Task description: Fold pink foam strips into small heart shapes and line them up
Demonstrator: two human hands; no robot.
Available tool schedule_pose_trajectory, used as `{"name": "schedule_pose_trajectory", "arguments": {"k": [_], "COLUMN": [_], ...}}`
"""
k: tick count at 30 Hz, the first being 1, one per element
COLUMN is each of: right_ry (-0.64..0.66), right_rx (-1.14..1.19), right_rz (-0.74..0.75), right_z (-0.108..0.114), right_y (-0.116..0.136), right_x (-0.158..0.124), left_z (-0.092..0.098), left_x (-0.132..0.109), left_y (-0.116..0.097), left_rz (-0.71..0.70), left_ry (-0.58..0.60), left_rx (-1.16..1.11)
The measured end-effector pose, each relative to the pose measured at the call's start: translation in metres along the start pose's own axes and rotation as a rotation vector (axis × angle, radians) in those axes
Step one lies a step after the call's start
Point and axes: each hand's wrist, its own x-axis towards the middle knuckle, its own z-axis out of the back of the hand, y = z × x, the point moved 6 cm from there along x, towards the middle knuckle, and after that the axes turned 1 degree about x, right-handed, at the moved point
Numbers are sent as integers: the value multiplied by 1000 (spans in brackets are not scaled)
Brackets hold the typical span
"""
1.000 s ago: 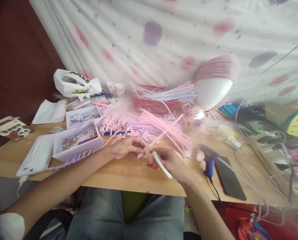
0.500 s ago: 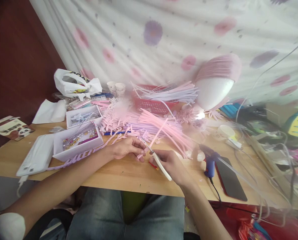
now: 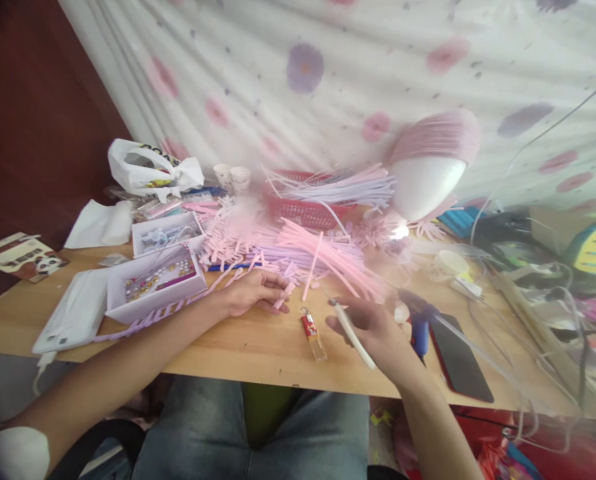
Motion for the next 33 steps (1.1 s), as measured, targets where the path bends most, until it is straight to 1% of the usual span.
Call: {"name": "schedule_pose_trajectory", "arguments": {"k": [2, 3, 4, 5, 7, 9, 12, 14, 15, 17, 20, 22, 23, 24, 27, 29, 32, 33], "right_ry": [-235, -318, -359, -366, -320, -249, -123, -83, -96, -179, -323, -307, -274, -281, -285, -247, -179, -164], "right_rx": [-306, -471, -618, -740, -905, -988, -1022, -1017, -1001, -926, -662, -563, -546, -524, -411, -212, 227, 322], "right_rz": [-85, -127, -165, -197, -235, -259, -294, -251, -203, -87, -59, -69, -81, -88, -58, -19, 21, 17], "right_z": [19, 25, 26, 24, 17, 11, 12, 16, 17, 17, 8, -6, -14, -18, -25, -29, -38, -41], "right_y": [-6, -7, -8, -9, -12, -14, -14, -4, 4, 23, 38, 37, 33, 29, 19, 18, 25, 29], "right_x": [-4, -5, -6, -4, 1, 5, 8, 10, 13, 23, 49, 71, 82, 90, 101, 100, 95, 94], "left_z": [5, 7, 8, 10, 11, 11, 11, 10, 10, 10, 11, 11, 11, 11, 10, 10, 10, 9], "left_x": [2, 3, 4, 4, 4, 4, 2, 1, 1, 2, 3, 4, 4, 4, 4, 5, 6, 6], "left_y": [-1, -1, -1, -2, -3, -5, -8, -9, -9, -9, -9, -8, -7, -7, -6, -6, -5, -5], "left_rz": [-17, -23, -27, -31, -42, -64, -99, -109, -114, -122, -118, -107, -100, -95, -97, -106, -119, -121], "left_ry": [-63, -87, -106, -121, -140, -154, -164, -161, -157, -151, -156, -159, -161, -164, -162, -157, -137, -127], "left_rx": [-11, -13, -16, -22, -37, -51, -56, -55, -56, -55, -48, -45, -48, -51, -52, -47, -39, -39]}}
